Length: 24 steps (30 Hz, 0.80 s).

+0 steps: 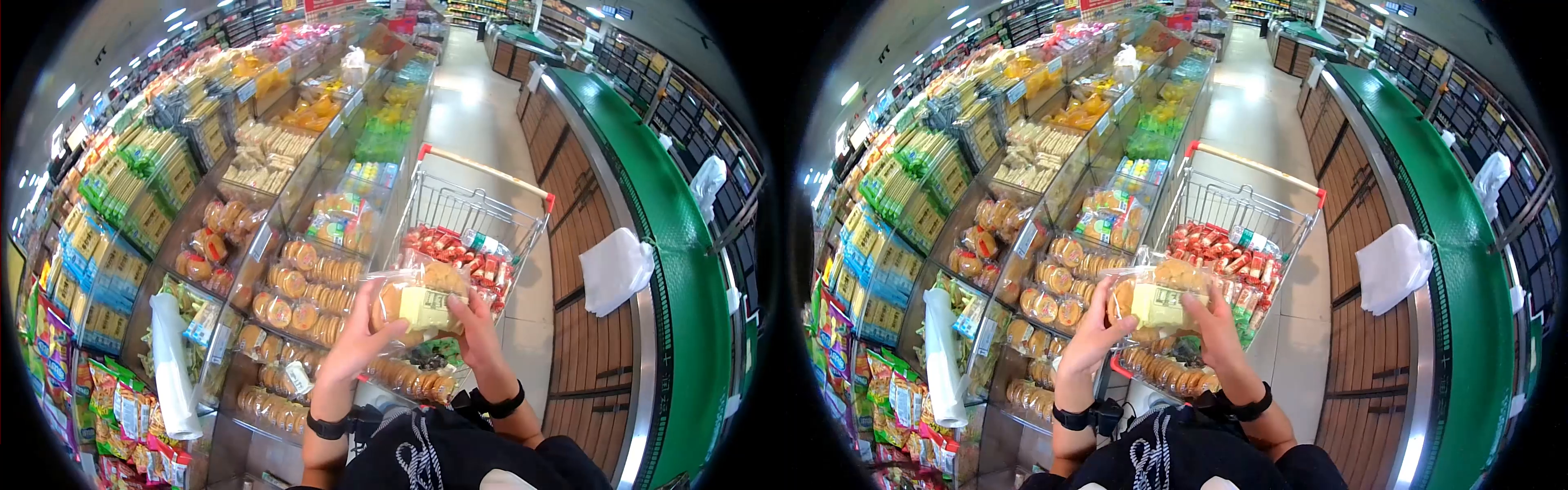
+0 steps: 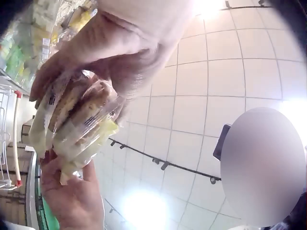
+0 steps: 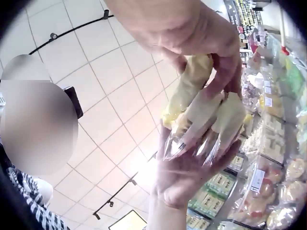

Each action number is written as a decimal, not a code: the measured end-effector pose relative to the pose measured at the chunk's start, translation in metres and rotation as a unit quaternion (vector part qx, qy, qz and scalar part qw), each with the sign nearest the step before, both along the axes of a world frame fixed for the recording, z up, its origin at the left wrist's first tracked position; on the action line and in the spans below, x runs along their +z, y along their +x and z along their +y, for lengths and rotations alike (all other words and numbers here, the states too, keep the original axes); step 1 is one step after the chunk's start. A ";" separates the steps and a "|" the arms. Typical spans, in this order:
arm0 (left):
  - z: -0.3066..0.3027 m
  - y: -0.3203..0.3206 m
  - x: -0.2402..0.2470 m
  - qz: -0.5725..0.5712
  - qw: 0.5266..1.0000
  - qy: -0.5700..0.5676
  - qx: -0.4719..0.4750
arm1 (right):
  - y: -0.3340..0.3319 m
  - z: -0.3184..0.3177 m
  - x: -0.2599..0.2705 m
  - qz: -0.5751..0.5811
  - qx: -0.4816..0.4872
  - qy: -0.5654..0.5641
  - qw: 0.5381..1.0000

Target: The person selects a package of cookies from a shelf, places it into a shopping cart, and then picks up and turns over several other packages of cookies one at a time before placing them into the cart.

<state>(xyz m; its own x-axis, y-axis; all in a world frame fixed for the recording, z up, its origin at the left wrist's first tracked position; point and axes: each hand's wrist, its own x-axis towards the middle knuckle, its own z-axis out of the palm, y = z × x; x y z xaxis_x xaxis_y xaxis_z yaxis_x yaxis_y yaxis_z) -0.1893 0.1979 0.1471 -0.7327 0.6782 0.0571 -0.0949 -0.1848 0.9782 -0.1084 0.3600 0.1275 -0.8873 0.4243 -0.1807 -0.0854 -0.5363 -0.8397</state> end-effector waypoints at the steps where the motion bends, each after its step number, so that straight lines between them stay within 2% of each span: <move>1: 0.004 0.002 0.000 -0.008 1.000 0.011 0.001 | 0.004 0.003 0.001 -0.003 -0.006 0.001 1.000; 4: 0.014 0.002 -0.007 -0.041 0.997 0.052 0.051 | 0.012 0.019 0.002 -0.036 0.001 -0.045 0.998; 5: 0.015 0.004 -0.004 -0.099 0.990 0.093 0.042 | 0.016 0.027 -0.003 0.015 0.049 -0.045 0.998; 8: 0.020 0.008 -0.007 -0.074 0.990 0.099 0.071 | 0.022 0.035 -0.006 0.043 0.035 -0.127 0.990; 12: 0.034 0.020 -0.003 -0.027 0.981 0.147 0.126 | 0.031 0.034 -0.001 0.069 0.031 -0.137 0.988; 15: 0.043 0.029 0.001 0.008 0.977 0.143 0.159 | 0.035 0.026 0.002 0.070 -0.024 -0.043 0.996; 18: 0.046 0.031 0.000 0.019 0.976 0.152 0.158 | 0.035 0.025 -0.004 0.083 -0.082 -0.034 0.993; 21: 0.046 0.035 -0.001 -0.029 0.977 0.154 0.147 | 0.032 0.024 0.003 0.109 -0.212 -0.036 0.971; 24: 0.047 0.036 -0.010 -0.027 0.983 0.131 0.127 | 0.035 0.019 0.013 0.149 -0.266 0.178 0.936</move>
